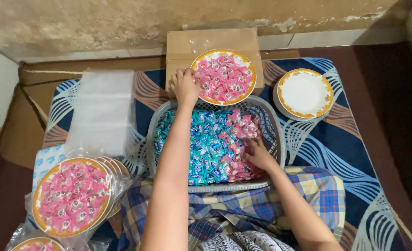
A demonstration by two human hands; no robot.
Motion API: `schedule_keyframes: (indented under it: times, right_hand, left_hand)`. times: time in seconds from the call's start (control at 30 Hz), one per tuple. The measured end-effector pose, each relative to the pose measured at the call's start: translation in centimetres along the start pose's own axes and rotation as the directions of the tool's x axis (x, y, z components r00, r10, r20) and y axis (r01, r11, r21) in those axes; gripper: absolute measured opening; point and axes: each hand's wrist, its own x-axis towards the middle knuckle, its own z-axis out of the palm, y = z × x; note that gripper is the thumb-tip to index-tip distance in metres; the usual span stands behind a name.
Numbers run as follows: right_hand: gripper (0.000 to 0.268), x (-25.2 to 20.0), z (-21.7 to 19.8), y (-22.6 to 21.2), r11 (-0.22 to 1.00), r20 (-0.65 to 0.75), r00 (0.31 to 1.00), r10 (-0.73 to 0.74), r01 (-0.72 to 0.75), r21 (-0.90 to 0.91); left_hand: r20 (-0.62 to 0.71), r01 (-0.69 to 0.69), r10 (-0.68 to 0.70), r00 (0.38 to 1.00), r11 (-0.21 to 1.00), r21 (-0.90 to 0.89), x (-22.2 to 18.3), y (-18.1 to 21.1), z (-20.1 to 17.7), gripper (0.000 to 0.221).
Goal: Sorting pink candies from a mixed basket and arranging them in a circular pattern on plates before bagging them.
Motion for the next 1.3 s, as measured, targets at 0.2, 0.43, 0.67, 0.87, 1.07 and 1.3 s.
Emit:
schedule_keyframes:
  times: [0.2,0.43,0.67,0.87,1.07,1.3]
  right_hand:
    - [0.063,1.2,1.4,2.2,0.989,0.102,0.995,-0.01,0.025,-0.148]
    - [0.069,2.6,2.6,4.6,0.993,0.105,0.994,0.043,-0.03,-0.118]
    - [0.07,2.7,2.5,5.7,0.973,0.219,0.975,0.043,0.009,-0.23]
    - [0.058,2.2,1.9,4.9,0.972,0.259,0.962,0.084,-0.021,-0.235]
    - [0.05,1.5,1.1,3.2,0.971,0.237,0.966,0.107,-0.05,-0.236]
    - [0.054,1.6,1.5,3.9,0.974,0.217,0.971,0.1,-0.051,-0.223]
  left_hand:
    - [-0.115,-0.098,0.101,0.988,0.995,0.028,-0.1,0.5,-1.8,0.013]
    - [-0.082,-0.213,0.208,0.975,0.974,-0.071,-3.3,0.0,-3.9,0.025]
    - [-0.055,-0.054,0.039,0.998,0.947,-0.316,-11.6,-4.6,-3.5,0.034]
    - [0.327,-0.104,0.202,0.923,0.95,-0.293,-14.2,-11.7,-4.5,0.037]
    - [0.665,-0.158,-0.023,0.746,0.965,0.211,-14.3,-15.8,-5.7,0.024]
    - [0.741,-0.411,-0.218,0.635,0.717,0.563,-18.3,-14.9,-4.0,0.015]
